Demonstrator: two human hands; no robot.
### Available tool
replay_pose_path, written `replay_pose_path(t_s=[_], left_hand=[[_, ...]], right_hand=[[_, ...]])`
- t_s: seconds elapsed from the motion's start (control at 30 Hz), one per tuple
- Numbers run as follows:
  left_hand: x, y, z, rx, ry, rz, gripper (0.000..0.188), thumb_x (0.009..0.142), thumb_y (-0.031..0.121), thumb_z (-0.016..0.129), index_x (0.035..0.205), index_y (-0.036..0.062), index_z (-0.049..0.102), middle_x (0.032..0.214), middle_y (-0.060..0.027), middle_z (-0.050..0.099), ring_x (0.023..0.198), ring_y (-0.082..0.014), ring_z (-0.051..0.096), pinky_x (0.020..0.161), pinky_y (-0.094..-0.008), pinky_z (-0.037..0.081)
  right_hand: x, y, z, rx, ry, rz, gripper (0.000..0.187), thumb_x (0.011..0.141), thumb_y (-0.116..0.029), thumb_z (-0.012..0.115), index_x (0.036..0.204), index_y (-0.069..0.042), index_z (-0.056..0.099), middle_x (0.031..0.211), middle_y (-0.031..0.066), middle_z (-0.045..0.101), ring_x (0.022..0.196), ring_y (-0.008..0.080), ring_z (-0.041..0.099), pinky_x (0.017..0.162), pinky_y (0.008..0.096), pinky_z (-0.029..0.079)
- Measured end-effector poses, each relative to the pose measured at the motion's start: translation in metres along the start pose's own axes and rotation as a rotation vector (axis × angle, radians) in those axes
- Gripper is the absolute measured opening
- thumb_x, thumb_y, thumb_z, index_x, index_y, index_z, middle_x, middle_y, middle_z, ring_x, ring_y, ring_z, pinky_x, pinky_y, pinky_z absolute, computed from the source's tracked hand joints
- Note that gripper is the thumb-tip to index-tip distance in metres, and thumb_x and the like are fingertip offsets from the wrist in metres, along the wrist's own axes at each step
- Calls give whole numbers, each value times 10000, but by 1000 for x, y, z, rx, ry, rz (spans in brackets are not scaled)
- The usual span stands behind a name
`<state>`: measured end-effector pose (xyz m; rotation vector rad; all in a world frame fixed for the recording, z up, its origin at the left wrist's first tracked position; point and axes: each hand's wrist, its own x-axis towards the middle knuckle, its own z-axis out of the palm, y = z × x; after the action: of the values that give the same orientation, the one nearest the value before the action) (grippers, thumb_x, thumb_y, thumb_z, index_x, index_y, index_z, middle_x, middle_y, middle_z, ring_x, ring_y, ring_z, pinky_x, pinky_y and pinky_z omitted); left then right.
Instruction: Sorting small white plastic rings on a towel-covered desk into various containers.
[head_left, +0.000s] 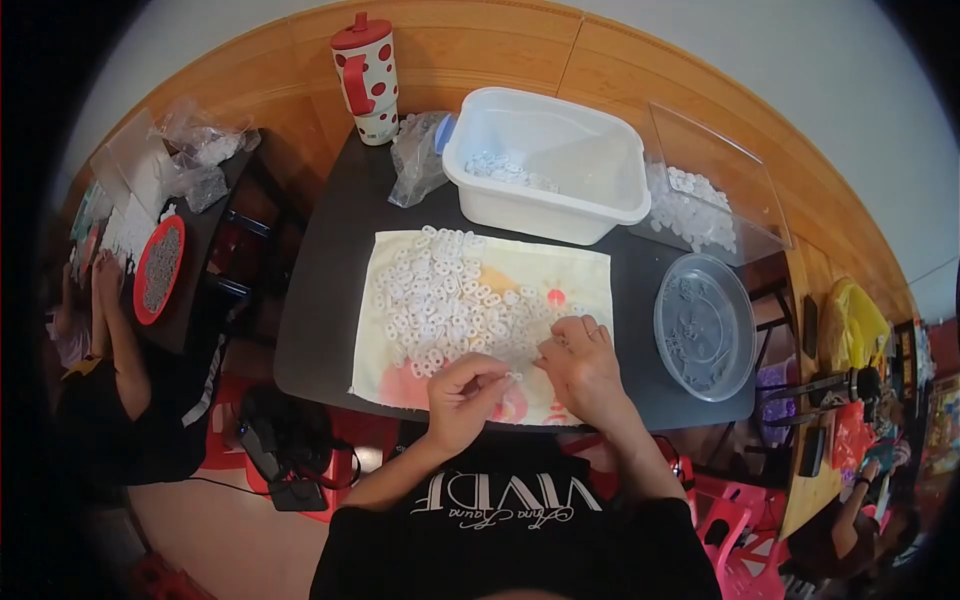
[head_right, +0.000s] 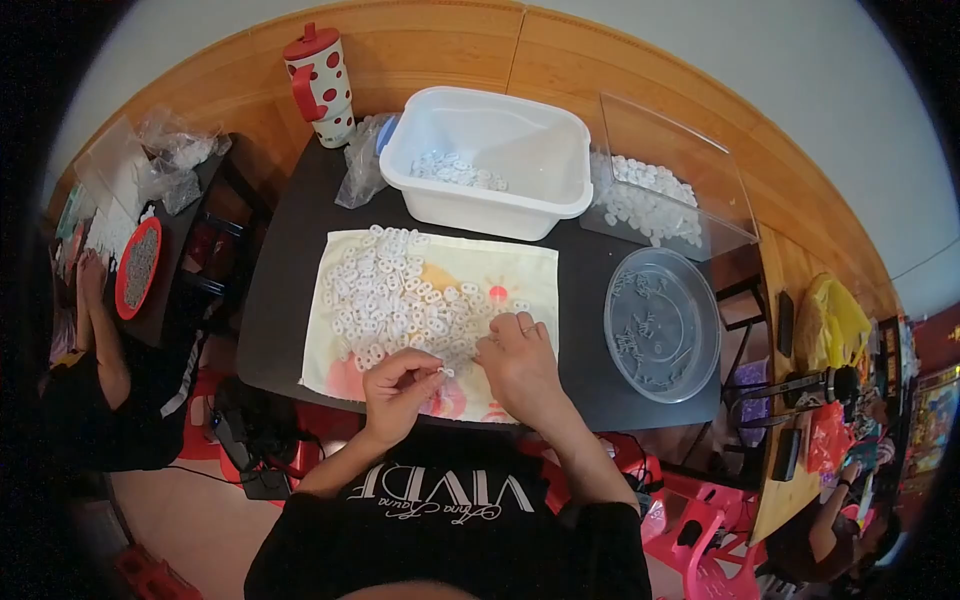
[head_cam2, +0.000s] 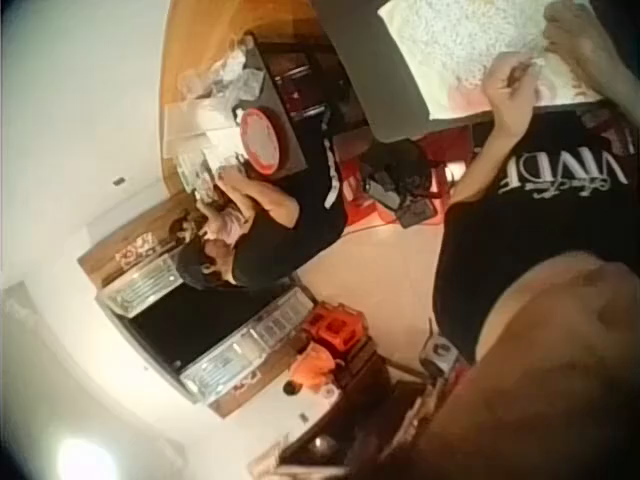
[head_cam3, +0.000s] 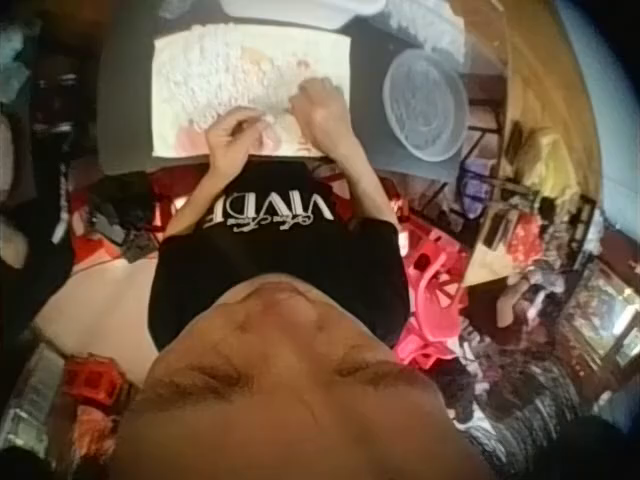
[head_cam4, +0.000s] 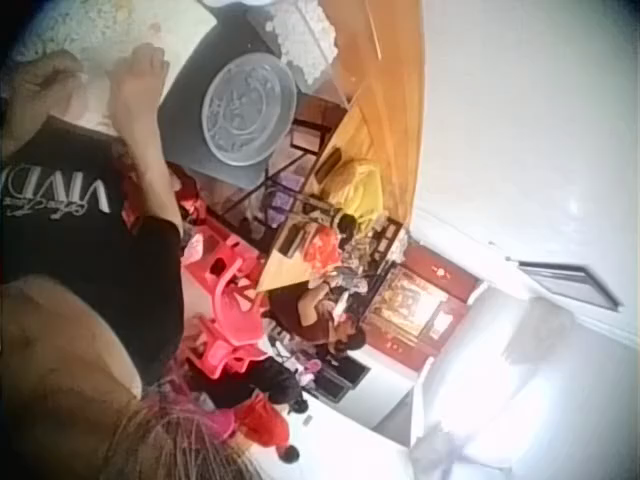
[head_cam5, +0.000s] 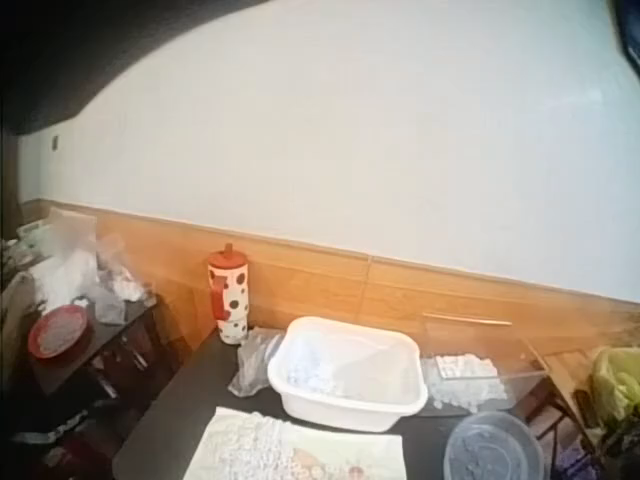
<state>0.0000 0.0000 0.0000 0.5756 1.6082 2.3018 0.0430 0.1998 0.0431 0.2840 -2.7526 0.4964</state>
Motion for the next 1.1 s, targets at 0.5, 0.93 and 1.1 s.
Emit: replay_pose_path(t_s=[0.5, 0.93, 1.1], left_hand=[[1, 0, -5, -1, -13, 8, 206, 838, -135, 689, 1020, -37, 695, 897, -28, 632, 775, -75, 544, 683, -218, 441], [-1, -3, -4, 9, -18, -11, 204, 851, -128, 686, 1034, -38, 694, 906, -31, 635, 753, -70, 558, 659, -207, 447], [-2, -1, -1, -93, 40, -22, 204, 857, -125, 683, 1039, -33, 695, 908, -39, 639, 751, -73, 578, 649, -210, 468]], right_hand=[[3, -5, 1, 84, 48, -14, 150, 737, -29, 729, 878, -35, 678, 1059, 142, 583, 946, 324, 561, 775, 410, 429], [-25, -6, -18, 25, 118, -16, 181, 705, 17, 690, 878, -36, 685, 935, 113, 607, 815, 294, 583, 708, 398, 458], [-30, -15, -9, 163, 167, 36, 176, 723, 26, 720, 890, -15, 679, 906, 120, 604, 791, 316, 583, 712, 410, 469]])
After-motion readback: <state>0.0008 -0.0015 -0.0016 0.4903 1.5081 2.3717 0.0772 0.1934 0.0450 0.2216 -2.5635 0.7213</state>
